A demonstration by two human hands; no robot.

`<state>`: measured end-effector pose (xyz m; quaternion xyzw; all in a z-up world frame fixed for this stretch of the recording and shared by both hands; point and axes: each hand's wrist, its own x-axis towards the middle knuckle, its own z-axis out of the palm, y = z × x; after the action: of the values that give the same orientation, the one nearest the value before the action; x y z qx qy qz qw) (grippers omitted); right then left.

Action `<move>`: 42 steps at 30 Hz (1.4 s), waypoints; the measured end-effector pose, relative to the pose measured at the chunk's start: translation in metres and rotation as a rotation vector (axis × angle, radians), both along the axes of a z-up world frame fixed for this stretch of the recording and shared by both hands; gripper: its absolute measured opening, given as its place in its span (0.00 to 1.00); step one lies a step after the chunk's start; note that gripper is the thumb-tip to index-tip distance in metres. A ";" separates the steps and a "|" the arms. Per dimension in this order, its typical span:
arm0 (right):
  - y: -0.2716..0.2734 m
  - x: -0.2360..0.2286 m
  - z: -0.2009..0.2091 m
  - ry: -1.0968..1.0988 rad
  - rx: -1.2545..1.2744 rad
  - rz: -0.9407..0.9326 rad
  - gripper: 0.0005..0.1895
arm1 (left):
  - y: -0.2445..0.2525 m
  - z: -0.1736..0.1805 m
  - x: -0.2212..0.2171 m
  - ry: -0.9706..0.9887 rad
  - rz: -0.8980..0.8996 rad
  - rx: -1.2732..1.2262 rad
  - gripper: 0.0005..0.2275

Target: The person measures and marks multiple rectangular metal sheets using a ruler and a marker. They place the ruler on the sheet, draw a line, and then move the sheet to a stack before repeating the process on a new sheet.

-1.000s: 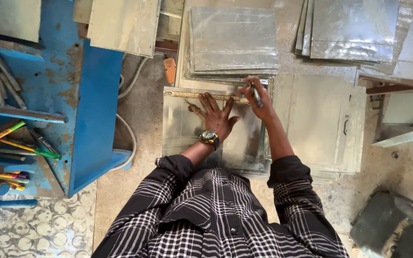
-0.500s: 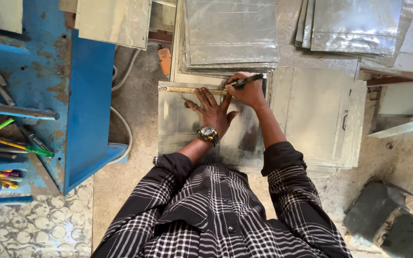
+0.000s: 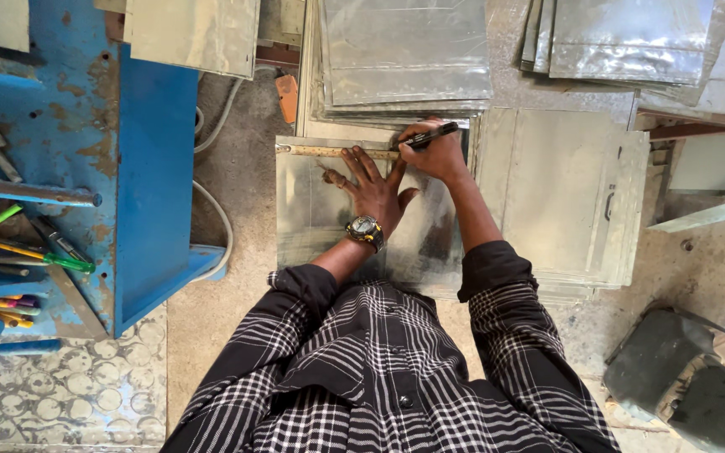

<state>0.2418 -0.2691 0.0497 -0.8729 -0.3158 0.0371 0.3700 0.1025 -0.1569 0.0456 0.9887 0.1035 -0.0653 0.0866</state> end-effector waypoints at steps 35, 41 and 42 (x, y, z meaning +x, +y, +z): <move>0.000 0.000 -0.002 0.044 -0.093 -0.007 0.10 | -0.001 -0.011 -0.003 -0.018 -0.029 0.047 0.34; 0.001 0.001 0.004 0.007 -0.013 0.033 0.09 | -0.001 -0.014 -0.002 -0.038 -0.021 0.039 0.35; 0.002 0.001 0.005 0.010 0.007 0.020 0.09 | -0.001 -0.014 -0.002 -0.034 -0.023 0.041 0.35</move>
<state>0.2423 -0.2674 0.0543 -0.8682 -0.3228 0.0443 0.3743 0.1009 -0.1580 0.0316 0.9924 0.0919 -0.0473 0.0672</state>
